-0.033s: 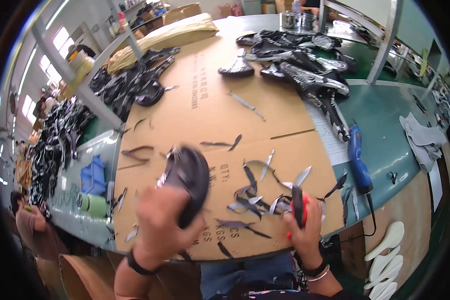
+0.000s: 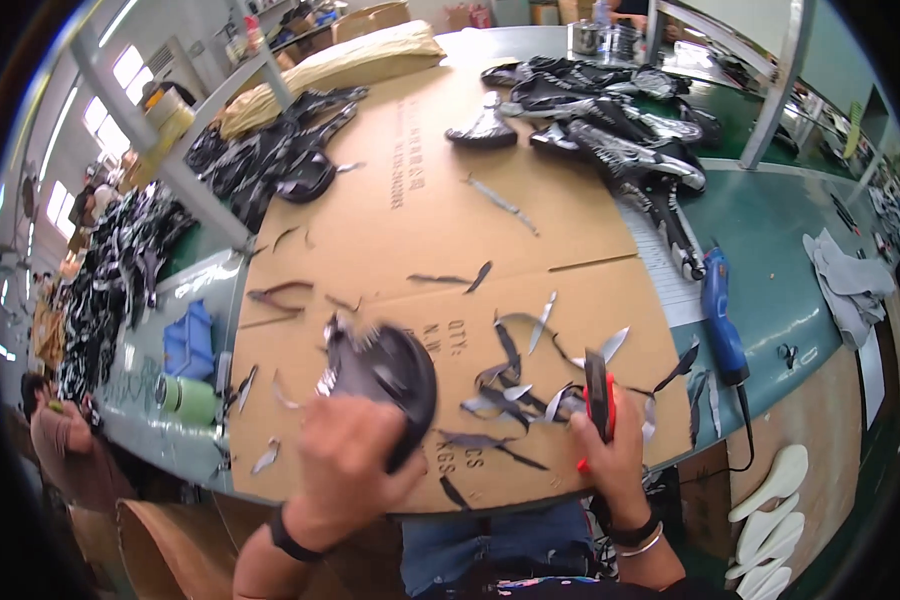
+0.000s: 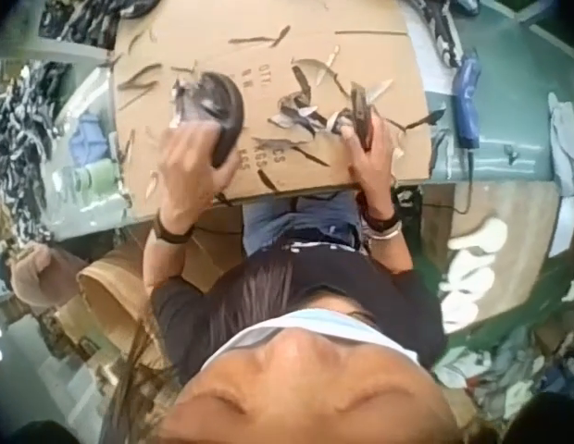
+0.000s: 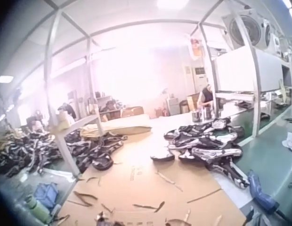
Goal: The person picks up a bicycle saddle, trims the excess material from its edges using a utility knife, and places it onto a pile. They repeat this process with another saddle before using a pair of pliers and the knife to clear scraps from the work surface.
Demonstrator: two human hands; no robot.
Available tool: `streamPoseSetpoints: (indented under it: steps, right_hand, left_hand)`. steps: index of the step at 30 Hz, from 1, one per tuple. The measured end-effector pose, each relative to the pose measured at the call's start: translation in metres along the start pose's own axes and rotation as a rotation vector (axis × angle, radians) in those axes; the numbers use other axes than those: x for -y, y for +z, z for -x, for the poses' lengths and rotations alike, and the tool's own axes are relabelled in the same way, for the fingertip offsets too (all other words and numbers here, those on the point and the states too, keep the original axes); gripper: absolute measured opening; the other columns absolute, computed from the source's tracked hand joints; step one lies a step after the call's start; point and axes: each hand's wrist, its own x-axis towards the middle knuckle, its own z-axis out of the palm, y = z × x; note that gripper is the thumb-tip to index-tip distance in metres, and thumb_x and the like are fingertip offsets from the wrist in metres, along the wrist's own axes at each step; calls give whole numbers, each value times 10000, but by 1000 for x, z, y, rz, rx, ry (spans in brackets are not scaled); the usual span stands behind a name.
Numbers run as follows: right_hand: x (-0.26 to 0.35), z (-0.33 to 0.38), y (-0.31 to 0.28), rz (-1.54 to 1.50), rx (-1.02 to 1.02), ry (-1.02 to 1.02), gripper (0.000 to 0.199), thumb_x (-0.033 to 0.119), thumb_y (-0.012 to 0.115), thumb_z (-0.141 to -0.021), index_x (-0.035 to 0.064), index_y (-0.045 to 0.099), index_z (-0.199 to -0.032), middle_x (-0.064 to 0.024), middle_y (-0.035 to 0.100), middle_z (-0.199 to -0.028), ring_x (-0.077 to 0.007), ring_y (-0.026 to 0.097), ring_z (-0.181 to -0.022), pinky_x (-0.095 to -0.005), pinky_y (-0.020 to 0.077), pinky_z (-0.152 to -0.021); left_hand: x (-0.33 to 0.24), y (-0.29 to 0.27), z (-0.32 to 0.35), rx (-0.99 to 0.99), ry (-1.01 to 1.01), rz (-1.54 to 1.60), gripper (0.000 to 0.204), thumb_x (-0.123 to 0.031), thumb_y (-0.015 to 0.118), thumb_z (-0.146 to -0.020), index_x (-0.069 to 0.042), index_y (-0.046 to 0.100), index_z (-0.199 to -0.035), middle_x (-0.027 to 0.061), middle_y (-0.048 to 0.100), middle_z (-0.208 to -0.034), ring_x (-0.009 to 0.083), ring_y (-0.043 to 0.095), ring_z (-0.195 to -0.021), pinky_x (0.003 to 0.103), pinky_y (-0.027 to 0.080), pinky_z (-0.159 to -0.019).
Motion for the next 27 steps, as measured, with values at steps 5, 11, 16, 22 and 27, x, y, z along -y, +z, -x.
streamPoseSetpoints:
  steps: [5, 11, 16, 22, 27]
  right_hand:
    - [21, 15, -5, -28, 322, 46, 513, 179, 731, -814, -9, 533, -1248, -182, 608, -1150, -314, 584, -1069, -389, 447, -927]
    - [41, 19, -9, 98, 393, -359, 583, 147, 709, -843, 87, 432, -1353, -146, 656, -977, -273, 658, -758, -318, 524, -670]
    - [48, 2, -9, 280, 666, -636, 765, 71, 730, -725, 198, 429, -1417, -76, 610, -823, -219, 602, -649, -336, 470, -496]
    - [55, -26, -1, 481, 830, -889, 779, 43, 686, -699, 238, 450, -1415, -59, 490, -703, -189, 513, -549, -317, 416, -450]
    - [49, -17, -8, 644, 917, -874, 761, 21, 632, -728, 252, 426, -1423, -101, 462, -711, -233, 514, -532, -351, 407, -433]
  left_hand:
    - [-47, 54, 96, 357, 13, -12, 237, -255, 714, -738, -122, 548, -844, 28, 486, -752, 201, 492, -765, 382, 349, -787]
    - [-15, 38, 80, 205, -169, 247, 571, -394, 799, -681, -66, 573, -1090, 57, 588, -989, 245, 520, -1020, 442, 301, -976]
    - [10, 63, 67, 285, -200, 303, 757, -520, 808, -605, -23, 548, -1113, 87, 546, -1017, 260, 489, -1057, 446, 257, -1042]
    - [19, 74, 60, 312, -189, 350, 693, -605, 778, -586, -39, 620, -953, 80, 573, -887, 253, 538, -971, 415, 289, -997]
    - [23, 77, 64, 272, -182, 370, 695, -601, 788, -558, -35, 627, -928, 78, 571, -867, 255, 540, -952, 409, 305, -969]
